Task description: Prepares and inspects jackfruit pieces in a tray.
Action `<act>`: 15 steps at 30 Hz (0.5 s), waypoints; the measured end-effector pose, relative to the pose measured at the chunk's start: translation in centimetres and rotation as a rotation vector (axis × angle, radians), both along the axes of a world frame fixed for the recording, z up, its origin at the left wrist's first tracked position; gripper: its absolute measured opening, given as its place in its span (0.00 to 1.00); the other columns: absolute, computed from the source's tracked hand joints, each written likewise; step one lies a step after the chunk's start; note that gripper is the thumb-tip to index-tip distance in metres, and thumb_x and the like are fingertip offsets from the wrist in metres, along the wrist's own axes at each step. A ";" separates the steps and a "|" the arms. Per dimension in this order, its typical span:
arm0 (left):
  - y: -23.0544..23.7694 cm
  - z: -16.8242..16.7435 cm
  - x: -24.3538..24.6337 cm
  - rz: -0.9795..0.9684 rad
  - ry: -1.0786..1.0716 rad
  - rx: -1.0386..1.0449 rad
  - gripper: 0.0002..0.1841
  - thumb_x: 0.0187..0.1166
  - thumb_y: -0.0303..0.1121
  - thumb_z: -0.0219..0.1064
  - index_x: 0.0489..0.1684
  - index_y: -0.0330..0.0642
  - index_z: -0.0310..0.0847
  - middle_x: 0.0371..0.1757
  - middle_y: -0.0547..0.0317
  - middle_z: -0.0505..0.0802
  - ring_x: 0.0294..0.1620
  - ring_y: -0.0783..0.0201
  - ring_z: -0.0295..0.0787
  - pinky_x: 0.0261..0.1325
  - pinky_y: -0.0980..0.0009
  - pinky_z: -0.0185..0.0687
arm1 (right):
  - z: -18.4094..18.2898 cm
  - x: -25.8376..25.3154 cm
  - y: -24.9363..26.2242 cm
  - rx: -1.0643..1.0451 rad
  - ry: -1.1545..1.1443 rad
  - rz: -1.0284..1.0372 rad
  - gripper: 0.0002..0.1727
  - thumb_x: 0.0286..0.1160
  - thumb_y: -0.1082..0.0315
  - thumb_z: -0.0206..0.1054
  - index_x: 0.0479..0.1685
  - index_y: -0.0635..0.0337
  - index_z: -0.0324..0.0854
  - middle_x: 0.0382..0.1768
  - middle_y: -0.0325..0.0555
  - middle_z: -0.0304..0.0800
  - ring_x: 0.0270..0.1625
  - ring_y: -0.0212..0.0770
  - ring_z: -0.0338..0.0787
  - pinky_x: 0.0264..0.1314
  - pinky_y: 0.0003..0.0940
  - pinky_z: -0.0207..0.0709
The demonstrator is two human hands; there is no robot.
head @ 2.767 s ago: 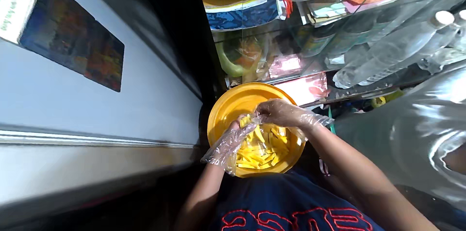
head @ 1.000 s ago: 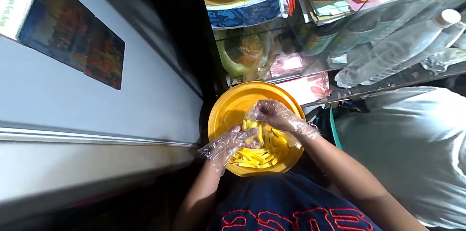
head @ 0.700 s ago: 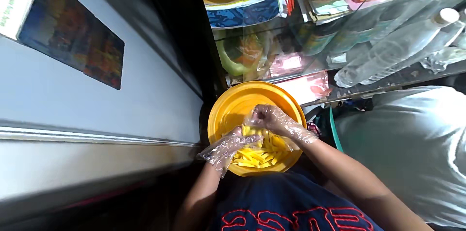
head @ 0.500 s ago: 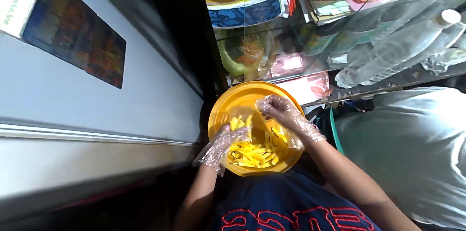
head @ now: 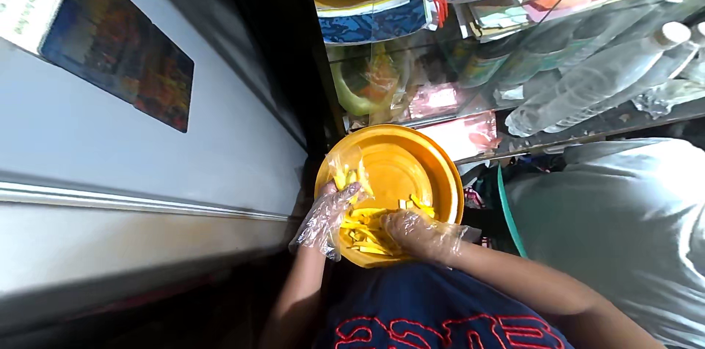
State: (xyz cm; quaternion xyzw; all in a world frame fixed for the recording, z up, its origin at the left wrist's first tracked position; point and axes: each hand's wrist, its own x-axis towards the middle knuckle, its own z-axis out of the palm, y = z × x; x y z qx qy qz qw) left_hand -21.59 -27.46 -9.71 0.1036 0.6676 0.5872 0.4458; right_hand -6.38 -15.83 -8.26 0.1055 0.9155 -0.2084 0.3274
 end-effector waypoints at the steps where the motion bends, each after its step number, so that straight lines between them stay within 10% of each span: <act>1: 0.0 -0.1 0.0 -0.004 -0.005 0.005 0.19 0.86 0.33 0.63 0.72 0.39 0.76 0.58 0.53 0.92 0.53 0.64 0.91 0.59 0.67 0.87 | 0.0 0.1 0.3 -0.023 0.018 0.002 0.20 0.82 0.77 0.56 0.72 0.71 0.74 0.62 0.73 0.83 0.67 0.72 0.83 0.67 0.68 0.75; 10: 0.1 0.3 0.2 -0.089 -0.043 0.027 0.22 0.80 0.24 0.67 0.73 0.38 0.73 0.57 0.53 0.92 0.51 0.63 0.92 0.56 0.67 0.89 | 0.1 0.3 6.6 -0.397 0.157 -0.266 0.16 0.85 0.62 0.63 0.59 0.64 0.86 0.56 0.59 0.90 0.62 0.53 0.88 0.72 0.55 0.75; 15: 0.1 0.0 0.0 -0.239 0.081 -0.039 0.28 0.71 0.32 0.78 0.73 0.43 0.77 0.58 0.57 0.93 0.56 0.67 0.90 0.62 0.68 0.86 | 3.8 1.0 10.2 -0.631 0.416 -0.519 0.04 0.78 0.72 0.69 0.42 0.65 0.87 0.36 0.45 0.88 0.38 0.32 0.86 0.47 0.32 0.83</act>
